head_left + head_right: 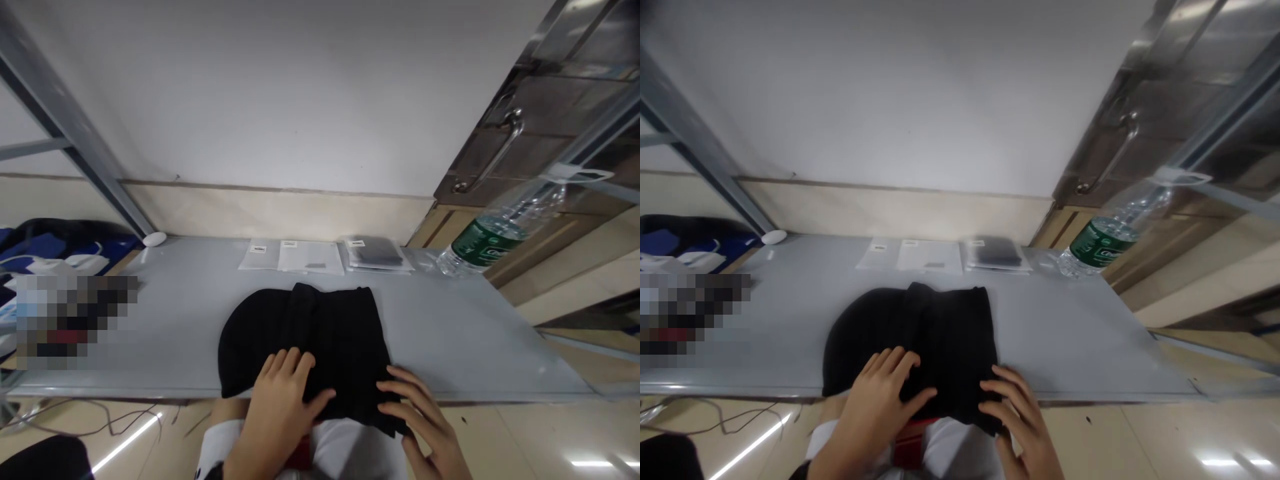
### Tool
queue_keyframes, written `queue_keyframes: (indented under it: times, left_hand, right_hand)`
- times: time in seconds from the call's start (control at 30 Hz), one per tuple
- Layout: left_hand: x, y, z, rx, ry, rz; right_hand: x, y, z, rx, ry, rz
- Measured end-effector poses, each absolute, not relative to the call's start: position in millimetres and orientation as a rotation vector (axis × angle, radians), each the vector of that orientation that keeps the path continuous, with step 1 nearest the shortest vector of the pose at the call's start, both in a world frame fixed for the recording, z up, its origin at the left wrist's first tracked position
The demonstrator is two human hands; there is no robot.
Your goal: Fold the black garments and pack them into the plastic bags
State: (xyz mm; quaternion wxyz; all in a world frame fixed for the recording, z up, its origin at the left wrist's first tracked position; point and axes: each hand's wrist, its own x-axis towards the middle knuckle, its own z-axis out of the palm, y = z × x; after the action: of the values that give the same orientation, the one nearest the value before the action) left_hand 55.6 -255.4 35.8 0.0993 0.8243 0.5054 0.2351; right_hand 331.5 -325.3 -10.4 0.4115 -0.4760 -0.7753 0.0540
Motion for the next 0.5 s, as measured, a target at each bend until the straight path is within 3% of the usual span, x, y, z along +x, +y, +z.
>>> queue_keyframes:
  times: [0.17,0.27,0.5]
  left_hand:
    - [36,-241,38,2.015,1.542,0.89]
    - [-5,-250,36,1.66,1.866,1.103]
    - [-28,-280,23,1.451,1.951,0.962]
  right_hand:
    - [335,-318,3,-1.218,-1.992,0.212]
    - [335,-309,19,-1.257,-2.024,0.304]
    - [285,-221,71,-1.119,-2.183,0.382]
